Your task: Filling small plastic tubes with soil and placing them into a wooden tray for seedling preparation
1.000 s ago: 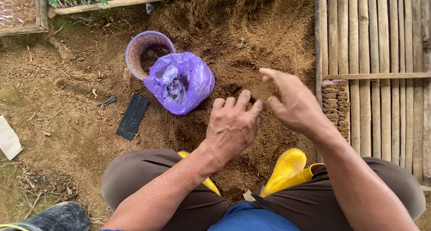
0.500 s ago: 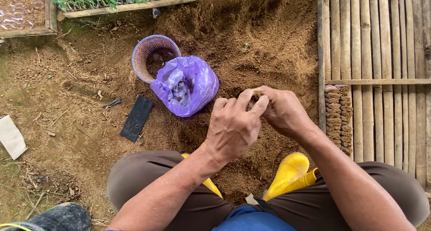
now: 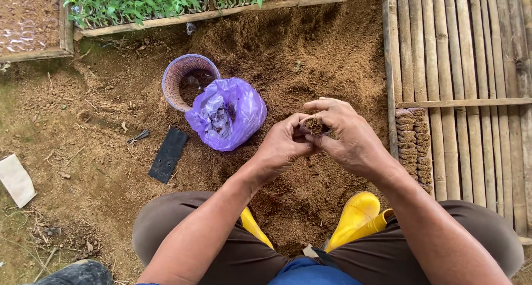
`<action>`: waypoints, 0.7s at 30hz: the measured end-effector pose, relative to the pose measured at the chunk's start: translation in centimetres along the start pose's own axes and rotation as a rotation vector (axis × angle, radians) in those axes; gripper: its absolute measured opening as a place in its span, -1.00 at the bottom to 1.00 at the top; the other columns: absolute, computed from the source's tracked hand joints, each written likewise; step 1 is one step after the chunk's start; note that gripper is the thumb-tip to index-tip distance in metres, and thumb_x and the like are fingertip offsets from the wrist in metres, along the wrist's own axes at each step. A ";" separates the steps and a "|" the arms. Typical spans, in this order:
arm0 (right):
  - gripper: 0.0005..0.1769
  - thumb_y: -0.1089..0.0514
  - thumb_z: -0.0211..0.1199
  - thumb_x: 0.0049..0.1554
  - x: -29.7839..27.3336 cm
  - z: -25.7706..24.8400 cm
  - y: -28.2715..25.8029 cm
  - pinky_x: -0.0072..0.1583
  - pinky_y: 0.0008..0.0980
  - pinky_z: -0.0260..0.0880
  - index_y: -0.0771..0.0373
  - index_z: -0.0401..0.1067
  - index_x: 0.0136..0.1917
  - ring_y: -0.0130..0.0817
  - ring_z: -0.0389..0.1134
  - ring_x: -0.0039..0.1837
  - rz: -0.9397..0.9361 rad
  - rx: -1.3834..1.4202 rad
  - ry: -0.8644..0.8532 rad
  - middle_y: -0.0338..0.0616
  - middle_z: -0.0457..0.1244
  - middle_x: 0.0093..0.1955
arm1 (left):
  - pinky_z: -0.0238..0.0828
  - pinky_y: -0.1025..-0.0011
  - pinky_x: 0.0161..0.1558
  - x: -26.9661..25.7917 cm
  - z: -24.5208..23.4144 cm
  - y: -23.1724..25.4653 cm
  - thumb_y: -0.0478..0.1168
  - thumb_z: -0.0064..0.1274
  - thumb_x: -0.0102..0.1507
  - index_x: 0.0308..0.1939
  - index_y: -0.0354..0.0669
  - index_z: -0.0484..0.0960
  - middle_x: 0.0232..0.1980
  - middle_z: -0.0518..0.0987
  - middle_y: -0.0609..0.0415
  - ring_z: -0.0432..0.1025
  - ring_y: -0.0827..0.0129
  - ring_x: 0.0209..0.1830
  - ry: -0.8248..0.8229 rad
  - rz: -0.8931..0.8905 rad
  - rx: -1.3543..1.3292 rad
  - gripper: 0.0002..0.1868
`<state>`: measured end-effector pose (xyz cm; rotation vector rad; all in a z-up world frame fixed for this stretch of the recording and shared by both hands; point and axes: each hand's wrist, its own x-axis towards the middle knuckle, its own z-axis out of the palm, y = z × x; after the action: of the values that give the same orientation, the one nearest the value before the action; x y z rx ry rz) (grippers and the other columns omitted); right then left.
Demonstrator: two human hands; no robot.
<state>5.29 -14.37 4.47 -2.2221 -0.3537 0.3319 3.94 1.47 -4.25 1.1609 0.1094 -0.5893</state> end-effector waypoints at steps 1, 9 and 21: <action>-0.74 0.17 0.40 0.11 -0.1 -0.1 0.1 0.44 0.26 0.12 0.38 0.51 -0.01 0.18 0.17 0.50 0.000 -0.001 0.004 0.08 0.32 0.32 | 0.59 0.40 -0.04 0.0 0.1 0.3 -0.56 0.27 0.07 0.18 -0.26 0.55 -0.19 0.56 0.04 0.54 0.42 -0.17 -0.003 0.001 0.002 -0.41; -0.69 0.16 0.38 0.12 -1.1 -1.3 -0.2 0.43 0.12 0.13 0.21 0.52 0.15 0.03 0.21 0.48 -0.046 0.220 -0.009 0.01 0.32 0.34 | 0.64 0.48 -0.04 0.1 0.3 1.2 -0.50 0.32 0.11 0.10 -0.24 0.61 -0.23 0.66 0.05 0.57 0.50 -0.20 -0.129 0.081 -0.114 -0.52; -0.76 0.15 0.33 0.17 -1.2 -0.6 0.5 0.39 -0.05 0.23 0.20 0.55 0.11 -0.22 0.29 0.36 -0.006 0.493 -0.012 -0.01 0.34 0.31 | 0.63 0.49 -0.04 -0.6 0.6 1.9 -0.42 0.36 0.14 0.08 -0.23 0.67 -0.20 0.69 0.12 0.55 0.58 -0.21 -0.161 0.103 -0.104 -0.58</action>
<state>4.48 -15.53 4.63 -1.7358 -0.2523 0.3830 4.25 1.70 -2.16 1.0079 -0.0565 -0.5770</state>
